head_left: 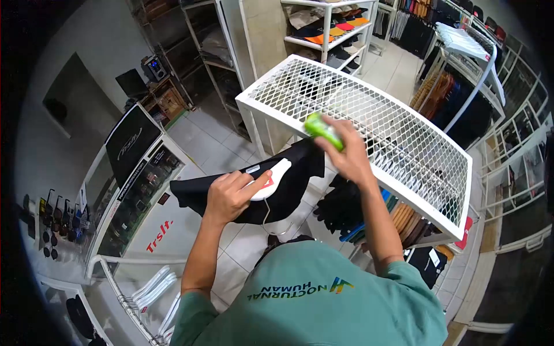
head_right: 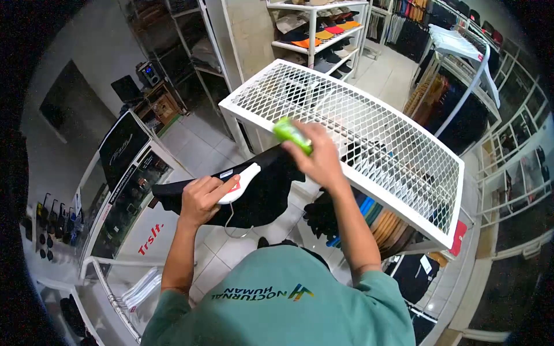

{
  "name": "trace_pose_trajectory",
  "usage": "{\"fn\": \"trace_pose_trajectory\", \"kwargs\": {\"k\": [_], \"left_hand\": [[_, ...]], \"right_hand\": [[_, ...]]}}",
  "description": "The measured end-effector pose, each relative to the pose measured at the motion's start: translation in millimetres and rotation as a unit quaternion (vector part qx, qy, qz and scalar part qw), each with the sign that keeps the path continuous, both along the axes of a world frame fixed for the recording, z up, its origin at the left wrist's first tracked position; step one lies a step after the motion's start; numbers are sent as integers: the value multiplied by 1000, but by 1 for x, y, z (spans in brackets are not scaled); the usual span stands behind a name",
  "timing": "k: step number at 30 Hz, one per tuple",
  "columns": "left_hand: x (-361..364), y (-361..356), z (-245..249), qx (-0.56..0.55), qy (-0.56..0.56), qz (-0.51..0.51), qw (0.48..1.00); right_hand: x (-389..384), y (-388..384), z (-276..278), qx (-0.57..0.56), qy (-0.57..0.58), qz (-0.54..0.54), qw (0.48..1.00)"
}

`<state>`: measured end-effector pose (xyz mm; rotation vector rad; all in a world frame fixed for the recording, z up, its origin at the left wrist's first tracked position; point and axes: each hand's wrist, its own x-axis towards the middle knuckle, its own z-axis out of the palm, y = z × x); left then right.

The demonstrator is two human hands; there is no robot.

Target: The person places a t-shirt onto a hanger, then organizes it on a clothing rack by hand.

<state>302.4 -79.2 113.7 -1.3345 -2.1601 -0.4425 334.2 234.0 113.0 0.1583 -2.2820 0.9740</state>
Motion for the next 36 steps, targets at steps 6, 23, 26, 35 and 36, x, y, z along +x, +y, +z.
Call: {"fn": "trace_pose_trajectory", "kwargs": {"k": [6, 23, 26, 35, 36], "left_hand": [[2, 12, -2, 25, -65, -19, 997], [-21, 2, -43, 88, -473, 52, 875], [-45, 7, -81, 59, -488, 54, 869], [-85, 76, -250, 138, -779, -6, 612], [-84, 90, -258, 167, -803, -10, 572]], "right_hand": [[3, 43, -31, 116, -65, -113, 985], [2, 135, -83, 148, -18, -366, 919], [27, 80, -65, 100, 72, -358, 926], [60, -112, -194, -198, -217, -121, 948], [59, -126, -228, -231, -287, -104, 924]]}}
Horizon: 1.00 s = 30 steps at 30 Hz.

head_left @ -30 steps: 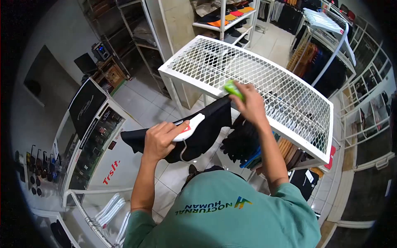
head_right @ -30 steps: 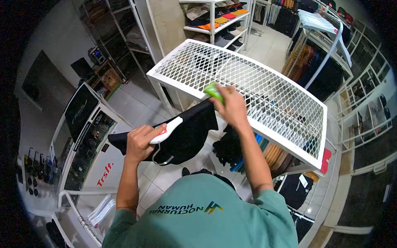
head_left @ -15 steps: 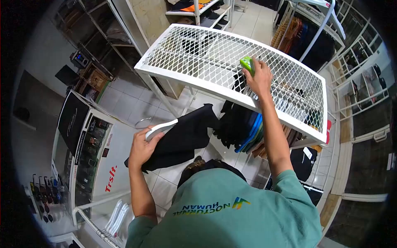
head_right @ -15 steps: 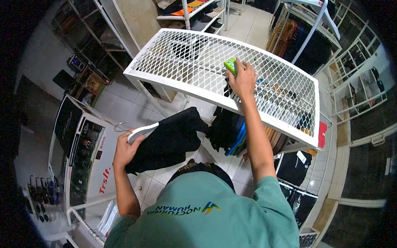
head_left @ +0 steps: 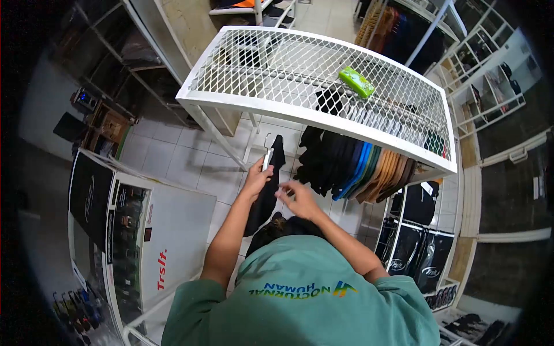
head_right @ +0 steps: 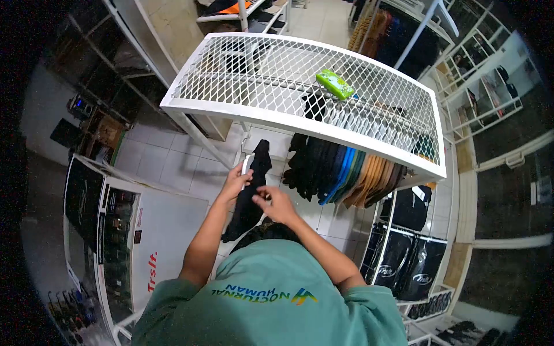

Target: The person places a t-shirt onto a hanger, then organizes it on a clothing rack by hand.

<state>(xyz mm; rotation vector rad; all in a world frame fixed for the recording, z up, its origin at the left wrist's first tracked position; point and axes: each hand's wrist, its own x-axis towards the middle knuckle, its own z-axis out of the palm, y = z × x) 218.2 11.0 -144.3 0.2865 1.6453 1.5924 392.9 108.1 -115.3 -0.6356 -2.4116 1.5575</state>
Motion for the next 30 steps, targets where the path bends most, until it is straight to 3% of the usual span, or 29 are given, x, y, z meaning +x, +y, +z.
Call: {"fn": "trace_pose_trajectory", "kwargs": {"k": [2, 5, 8, 10, 12, 13, 14, 16, 17, 20, 24, 30], "left_hand": [[-1, 22, -14, 44, -63, 11, 997], [-1, 54, -40, 110, -75, 26, 991], [-2, 80, -38, 119, -78, 9, 990], [-4, 99, -46, 135, -79, 6, 988], [-4, 109, -48, 187, -63, -5, 980], [-1, 116, -47, 150, 32, 1, 988], [1, 119, -47, 151, 32, -4, 988], [7, 115, -29, 41, 257, -40, 965], [8, 108, -16, -8, 301, -76, 951], [4, 108, -64, -2, 260, -102, 960], [7, 105, -69, 20, 162, -119, 979], [-5, 123, -57, 44, 166, -113, 979]], "right_hand": [[1, -19, -29, -143, -100, 25, 984], [2, -35, -50, -173, -107, -12, 979], [3, -36, -60, -241, -104, -121, 957], [3, -27, -82, -228, -11, -134, 964], [0, -21, -98, -242, 9, -153, 958], [-2, -15, -104, -283, 40, -166, 944], [-3, -10, -110, -324, 72, -177, 927], [-8, 3, -101, -317, 78, -185, 927], [-11, 12, -99, -287, 70, -196, 935], [-21, 46, -88, -244, 33, -191, 950], [-35, 82, -77, -192, 26, -193, 962], [-60, 112, -74, -173, 48, -180, 967]]}}
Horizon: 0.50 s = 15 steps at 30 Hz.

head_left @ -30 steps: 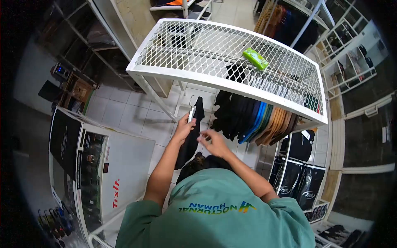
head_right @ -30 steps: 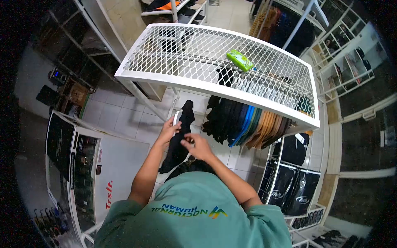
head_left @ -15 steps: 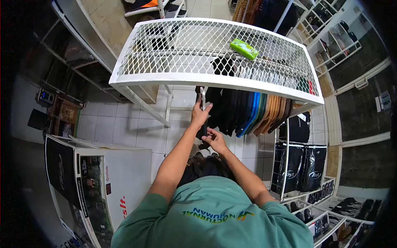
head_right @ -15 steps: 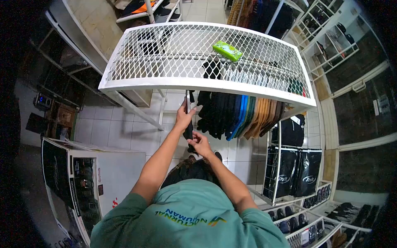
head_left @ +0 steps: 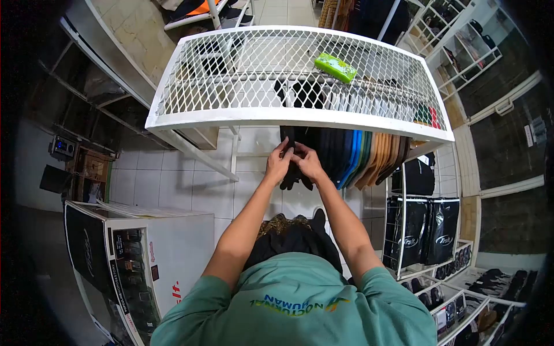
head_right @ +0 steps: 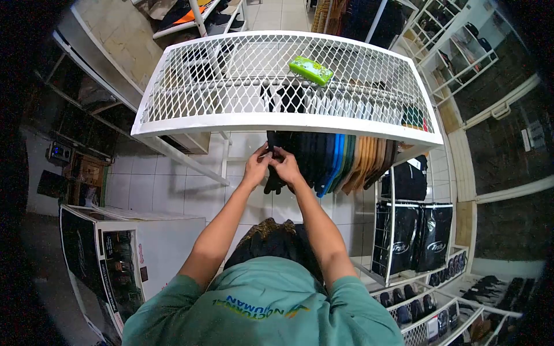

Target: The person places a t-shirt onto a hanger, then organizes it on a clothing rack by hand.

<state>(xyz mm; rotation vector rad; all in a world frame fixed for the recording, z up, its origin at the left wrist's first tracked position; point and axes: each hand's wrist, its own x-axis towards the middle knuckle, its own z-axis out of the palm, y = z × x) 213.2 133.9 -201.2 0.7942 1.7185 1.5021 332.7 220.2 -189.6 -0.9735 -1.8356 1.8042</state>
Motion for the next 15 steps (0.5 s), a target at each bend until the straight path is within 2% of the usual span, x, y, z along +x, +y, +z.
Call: {"fn": "trace_pose_trajectory", "kwargs": {"k": [3, 5, 7, 9, 10, 11, 12, 14, 15], "left_hand": [[-7, 9, -3, 7, 17, -11, 1000], [-7, 16, -1, 13, 17, -24, 999], [-6, 26, -8, -36, 64, -24, 997], [-2, 35, -14, -9, 30, -14, 999], [1, 40, -14, 18, -4, -2, 1000], [1, 43, -14, -45, 79, 7, 996], [0, 47, -21, -48, 76, -1, 996], [-1, 57, -35, 13, -43, -12, 999], [4, 61, -28, -76, 51, 3, 996]], "right_hand": [[-7, 10, -14, -32, 21, -19, 999], [-9, 17, -28, -12, -16, -58, 998], [-10, 14, -26, 3, -52, -73, 996], [-8, 11, -19, 19, -87, -92, 992], [-4, 6, -10, 151, -112, -85, 978], [2, 1, -2, 280, -137, -76, 947], [11, -3, 7, 275, -143, -82, 947], [30, -6, 21, 326, -154, -171, 917], [39, -8, 18, 346, -139, -230, 899]]}}
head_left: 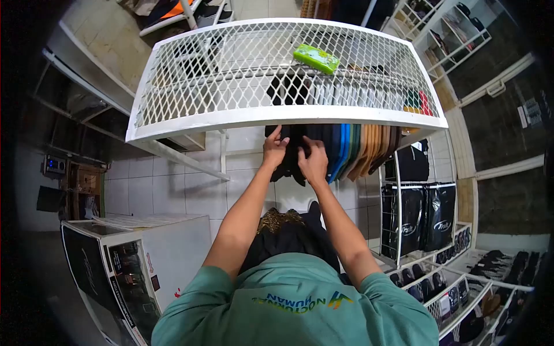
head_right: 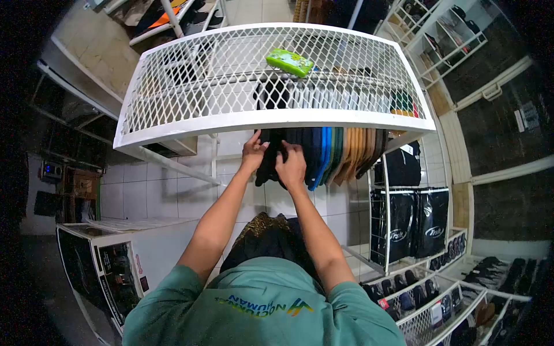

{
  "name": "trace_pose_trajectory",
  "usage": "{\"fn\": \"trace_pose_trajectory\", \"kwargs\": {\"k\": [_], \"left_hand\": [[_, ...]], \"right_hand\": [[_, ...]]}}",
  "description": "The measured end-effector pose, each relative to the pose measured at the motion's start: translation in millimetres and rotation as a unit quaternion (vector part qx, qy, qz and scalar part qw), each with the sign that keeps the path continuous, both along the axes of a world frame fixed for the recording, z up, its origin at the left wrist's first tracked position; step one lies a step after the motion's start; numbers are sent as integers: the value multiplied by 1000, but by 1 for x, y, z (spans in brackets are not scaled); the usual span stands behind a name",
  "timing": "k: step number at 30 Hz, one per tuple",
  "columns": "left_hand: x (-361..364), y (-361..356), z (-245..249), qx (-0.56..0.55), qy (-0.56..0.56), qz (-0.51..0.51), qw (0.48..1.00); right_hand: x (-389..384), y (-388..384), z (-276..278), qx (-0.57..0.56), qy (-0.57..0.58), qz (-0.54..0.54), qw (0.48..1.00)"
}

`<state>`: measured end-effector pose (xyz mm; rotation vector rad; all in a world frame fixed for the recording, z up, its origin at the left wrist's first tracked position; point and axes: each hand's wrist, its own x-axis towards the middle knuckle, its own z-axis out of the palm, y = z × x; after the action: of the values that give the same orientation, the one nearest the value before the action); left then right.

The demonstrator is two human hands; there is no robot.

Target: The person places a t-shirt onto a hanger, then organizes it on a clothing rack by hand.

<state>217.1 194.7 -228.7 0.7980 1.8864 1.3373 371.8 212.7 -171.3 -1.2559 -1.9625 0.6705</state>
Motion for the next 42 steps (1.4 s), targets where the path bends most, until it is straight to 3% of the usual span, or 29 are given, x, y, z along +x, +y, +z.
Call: {"fn": "trace_pose_trajectory", "kwargs": {"k": [4, 9, 12, 15, 21, 23, 26, 31, 33, 36, 38, 42], "left_hand": [[35, 29, -10, 13, 33, -28, 999], [52, 48, -10, 23, 64, -55, 996], [42, 38, -6, 65, 188, -83, 976], [43, 22, -2, 29, 225, -89, 970], [64, -4, 14, 41, 206, -54, 976], [66, -8, 26, -28, 194, -65, 978], [72, -20, 29, -26, 234, -81, 969], [107, -55, 37, 69, 290, -48, 953], [122, -67, 41, 81, 216, -135, 964], [147, -74, 54, 72, 195, -219, 953], [167, -72, 59, 67, 194, -280, 938], [206, -50, 51, 52, 181, -400, 897]], "right_hand": [[33, 3, -9, -35, 0, -69, 997], [58, 8, -16, -84, -6, -22, 996], [53, 5, -21, -57, 12, -22, 998], [47, 3, -19, -51, -1, -29, 998], [46, -3, -17, -63, -27, -15, 998], [48, -4, -16, -67, -33, -11, 997], [58, -8, -19, -67, -29, -2, 997], [96, -34, 9, -123, 41, -25, 991], [125, -44, 3, -77, 51, -39, 995], [176, -57, -22, -68, 43, -88, 993], [213, -68, -22, -146, 40, -148, 977], [284, -77, -23, -135, 47, -274, 951]]}}
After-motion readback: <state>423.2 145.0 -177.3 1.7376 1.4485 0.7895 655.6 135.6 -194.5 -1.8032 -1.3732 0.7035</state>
